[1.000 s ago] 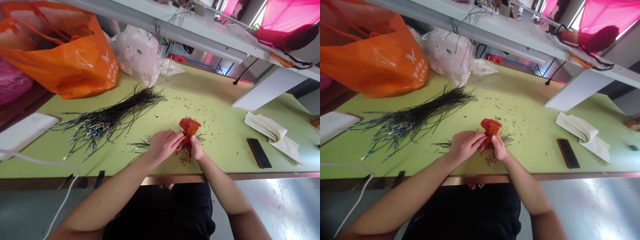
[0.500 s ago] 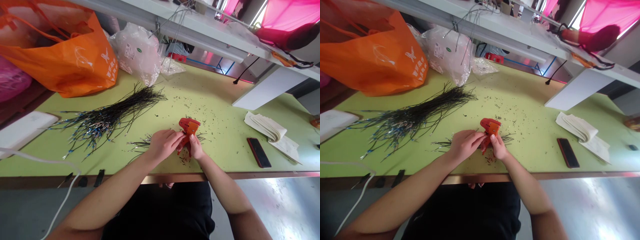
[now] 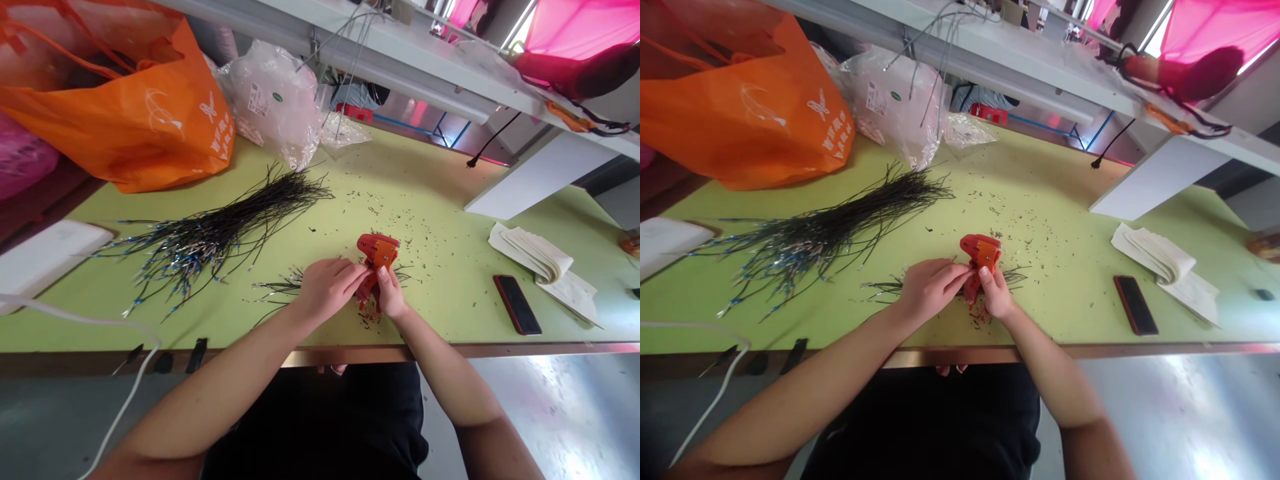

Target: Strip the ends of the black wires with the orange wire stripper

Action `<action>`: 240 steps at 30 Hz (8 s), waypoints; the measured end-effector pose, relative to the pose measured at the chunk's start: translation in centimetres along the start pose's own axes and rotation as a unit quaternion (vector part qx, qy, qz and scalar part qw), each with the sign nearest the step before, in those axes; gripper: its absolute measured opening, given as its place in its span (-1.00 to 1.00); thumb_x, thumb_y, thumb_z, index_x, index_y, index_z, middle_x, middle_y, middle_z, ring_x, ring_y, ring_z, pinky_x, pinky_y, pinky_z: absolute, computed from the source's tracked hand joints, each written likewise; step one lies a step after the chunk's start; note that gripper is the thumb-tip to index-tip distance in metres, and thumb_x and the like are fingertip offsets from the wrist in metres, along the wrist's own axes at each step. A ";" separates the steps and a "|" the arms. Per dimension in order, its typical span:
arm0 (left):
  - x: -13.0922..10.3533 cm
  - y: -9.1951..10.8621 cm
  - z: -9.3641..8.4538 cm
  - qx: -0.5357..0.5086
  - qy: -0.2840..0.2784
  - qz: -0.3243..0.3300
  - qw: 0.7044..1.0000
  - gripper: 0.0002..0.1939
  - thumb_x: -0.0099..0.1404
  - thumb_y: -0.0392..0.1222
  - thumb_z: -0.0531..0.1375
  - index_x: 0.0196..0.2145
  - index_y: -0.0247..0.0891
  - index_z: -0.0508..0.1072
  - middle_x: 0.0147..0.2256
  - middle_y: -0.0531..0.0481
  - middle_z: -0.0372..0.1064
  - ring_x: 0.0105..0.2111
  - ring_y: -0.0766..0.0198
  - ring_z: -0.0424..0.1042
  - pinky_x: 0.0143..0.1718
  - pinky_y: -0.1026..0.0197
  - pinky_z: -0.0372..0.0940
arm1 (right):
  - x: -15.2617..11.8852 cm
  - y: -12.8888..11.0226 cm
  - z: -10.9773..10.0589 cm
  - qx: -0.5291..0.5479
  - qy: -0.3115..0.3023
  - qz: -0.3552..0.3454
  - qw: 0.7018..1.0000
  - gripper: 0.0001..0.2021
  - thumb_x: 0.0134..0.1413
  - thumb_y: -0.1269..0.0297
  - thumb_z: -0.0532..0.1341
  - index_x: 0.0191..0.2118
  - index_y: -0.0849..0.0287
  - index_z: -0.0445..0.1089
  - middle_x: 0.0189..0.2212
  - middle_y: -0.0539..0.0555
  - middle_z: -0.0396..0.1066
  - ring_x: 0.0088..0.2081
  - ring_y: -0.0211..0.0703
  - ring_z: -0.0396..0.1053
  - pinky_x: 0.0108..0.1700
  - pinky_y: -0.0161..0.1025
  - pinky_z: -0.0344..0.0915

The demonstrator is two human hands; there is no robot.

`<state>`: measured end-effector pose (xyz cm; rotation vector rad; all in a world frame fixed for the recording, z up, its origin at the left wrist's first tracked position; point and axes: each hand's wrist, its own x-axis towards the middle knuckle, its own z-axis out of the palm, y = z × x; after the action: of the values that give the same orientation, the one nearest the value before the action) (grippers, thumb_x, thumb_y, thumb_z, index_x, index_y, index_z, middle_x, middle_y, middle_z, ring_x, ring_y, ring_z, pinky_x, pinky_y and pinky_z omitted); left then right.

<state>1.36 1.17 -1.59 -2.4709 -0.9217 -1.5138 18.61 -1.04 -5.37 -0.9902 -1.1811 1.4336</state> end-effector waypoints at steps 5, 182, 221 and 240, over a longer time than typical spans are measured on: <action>0.2 0.0 -0.1 -0.008 0.014 0.012 1.000 -0.91 0.49 -0.27 0.23 -0.25 -0.21 0.48 -0.50 0.11 0.49 -0.55 0.33 0.43 -0.48 0.25 0.23 | -0.1 -0.8 0.6 -0.019 0.016 0.000 1.000 -0.37 0.10 -0.52 0.13 -0.51 0.00 0.20 -0.76 -0.07 0.15 -0.70 -0.16 0.14 -0.63 -0.13 0.12; -1.4 -0.4 -5.7 0.061 -0.214 -0.105 0.969 -0.72 0.56 -0.14 0.05 -0.12 -0.14 0.57 -0.33 0.00 0.57 -0.39 0.22 0.52 -0.39 0.24 0.26 | 0.5 -3.3 -2.5 0.088 -0.042 -0.008 0.995 -0.70 0.09 0.10 0.47 -0.16 0.10 0.46 -0.30 0.02 0.51 -0.22 -0.11 0.51 -0.10 -0.14 0.49; 1.1 -3.9 0.1 -0.070 -0.207 -0.109 0.970 -0.74 0.57 -0.13 0.05 -0.13 -0.16 0.54 -0.33 0.00 0.54 -0.39 0.26 0.51 -0.36 0.24 0.32 | 0.7 -2.9 -3.1 0.089 -0.056 0.062 0.993 -0.69 0.17 -0.02 0.40 -0.24 0.13 0.48 -0.34 0.08 0.53 -0.29 -0.05 0.51 -0.17 -0.07 0.50; 0.9 -3.5 -1.2 -0.026 -0.108 -0.145 0.983 -0.72 0.58 -0.15 0.01 -0.16 -0.18 0.51 -0.30 -0.05 0.50 -0.36 0.26 0.45 -0.36 0.24 0.23 | 0.2 -3.0 -3.0 0.169 -0.213 0.124 0.954 -0.59 0.23 -0.10 0.33 -0.13 0.21 0.48 -0.34 0.11 0.55 -0.27 -0.03 0.57 -0.13 -0.07 0.50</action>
<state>-1.23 3.95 -1.04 -2.6721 -1.3484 -1.3752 22.02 -0.28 -2.99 -0.6200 -1.0799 2.0461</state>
